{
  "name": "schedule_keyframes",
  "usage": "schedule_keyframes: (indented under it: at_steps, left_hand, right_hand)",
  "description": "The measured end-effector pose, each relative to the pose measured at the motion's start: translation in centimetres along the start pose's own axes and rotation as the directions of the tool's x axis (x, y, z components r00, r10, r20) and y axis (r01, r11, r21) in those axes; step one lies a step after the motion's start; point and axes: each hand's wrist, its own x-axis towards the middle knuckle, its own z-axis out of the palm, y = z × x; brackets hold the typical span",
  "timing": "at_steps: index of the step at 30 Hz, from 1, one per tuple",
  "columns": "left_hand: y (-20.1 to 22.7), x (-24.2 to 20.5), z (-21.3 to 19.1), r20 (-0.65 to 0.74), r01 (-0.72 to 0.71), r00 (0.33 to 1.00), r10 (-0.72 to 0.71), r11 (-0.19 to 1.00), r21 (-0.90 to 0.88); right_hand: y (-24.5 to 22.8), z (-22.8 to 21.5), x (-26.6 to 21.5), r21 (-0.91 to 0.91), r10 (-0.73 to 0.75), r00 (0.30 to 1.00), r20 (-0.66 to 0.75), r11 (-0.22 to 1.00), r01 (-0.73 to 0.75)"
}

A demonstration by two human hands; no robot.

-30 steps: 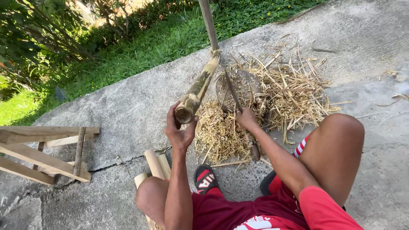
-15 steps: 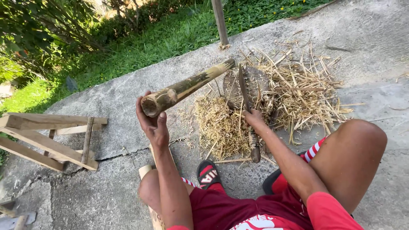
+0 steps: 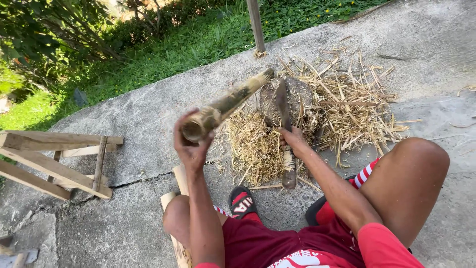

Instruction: Cutting and processing a bamboo pole using a machete to remove internal nodes.

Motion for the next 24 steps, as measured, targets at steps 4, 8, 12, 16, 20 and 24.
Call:
schedule_keyframes:
  at_steps: [4, 8, 12, 16, 20, 24]
  left_hand:
    - [-0.1, -3.1, 4.3, 0.315, -0.214, 0.932, 0.178, 0.973, 0.083]
    - [1.4, -7.1, 9.0, 0.417, -0.298, 0.879, 0.231, 0.949, 0.102]
    - [2.6, -8.6, 10.7, 0.635, -0.492, 0.698, 0.331, 0.866, 0.09]
    - [-5.8, -8.6, 11.4, 0.359, 0.25, 0.896, -0.263, 0.965, 0.083]
    - [-13.1, -6.7, 13.0, 0.261, 0.927, 0.359, -0.896, 0.311, -0.208]
    - [-16.1, -6.4, 11.7, 0.415, 0.973, 0.23, -0.88, 0.207, -0.1]
  right_hand:
    - [-3.0, 2.0, -5.1, 0.195, -0.015, 0.996, 0.082, 0.981, -0.002]
    - [-2.9, 2.0, -6.9, 0.287, -0.18, 0.958, 0.222, 0.951, 0.112]
    - [-3.3, 0.5, -7.9, 0.428, -0.25, 0.919, 0.304, 0.898, 0.102]
    - [-2.5, -0.8, -6.4, 0.271, -0.245, 0.953, 0.18, 0.943, 0.191]
    - [2.8, -1.6, -5.6, 0.08, -0.392, 0.894, 0.215, 0.92, 0.384]
    - [3.9, -2.2, -4.7, -0.075, -0.477, 0.826, 0.301, 0.852, 0.519]
